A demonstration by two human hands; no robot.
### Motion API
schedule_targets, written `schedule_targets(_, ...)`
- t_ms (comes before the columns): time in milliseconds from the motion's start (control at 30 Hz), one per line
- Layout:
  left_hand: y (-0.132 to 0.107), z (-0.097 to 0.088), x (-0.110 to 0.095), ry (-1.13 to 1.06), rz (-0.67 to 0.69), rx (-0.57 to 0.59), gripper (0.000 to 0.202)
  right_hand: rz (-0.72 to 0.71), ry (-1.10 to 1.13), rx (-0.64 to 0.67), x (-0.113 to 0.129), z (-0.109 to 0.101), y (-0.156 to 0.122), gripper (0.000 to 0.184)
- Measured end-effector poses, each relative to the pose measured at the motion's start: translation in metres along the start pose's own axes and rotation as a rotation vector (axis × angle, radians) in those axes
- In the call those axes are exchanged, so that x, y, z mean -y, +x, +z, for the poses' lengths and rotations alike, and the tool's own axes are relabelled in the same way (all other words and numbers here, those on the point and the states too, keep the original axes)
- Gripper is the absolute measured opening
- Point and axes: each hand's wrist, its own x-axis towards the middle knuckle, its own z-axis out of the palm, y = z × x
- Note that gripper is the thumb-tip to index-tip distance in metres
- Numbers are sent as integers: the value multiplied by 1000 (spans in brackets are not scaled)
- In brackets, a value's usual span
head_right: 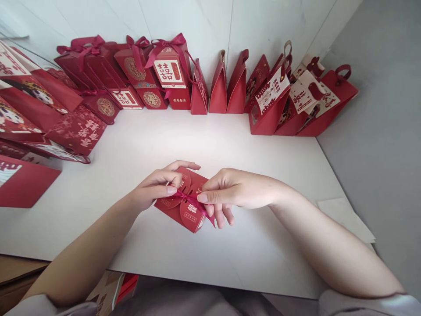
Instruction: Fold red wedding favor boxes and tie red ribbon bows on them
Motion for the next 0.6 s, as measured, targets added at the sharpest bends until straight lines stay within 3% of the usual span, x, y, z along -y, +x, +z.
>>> schedule_targets(233,-2,-7,7,-141,72,-36,32,-10,-22,-37,-3,-4,3,40)
schedule_targets(400,1,-10,14,-94,131,38,19,-17,-21,-23,-1,-8,3,39)
schedule_targets(500,2,-10,14,-30,142,-7,12,-29,-23,-23,0,-8,2,37)
schedule_targets(600,1,-9,13,-151,107,-48,18,-60,-38,-37,0,-9,1,35)
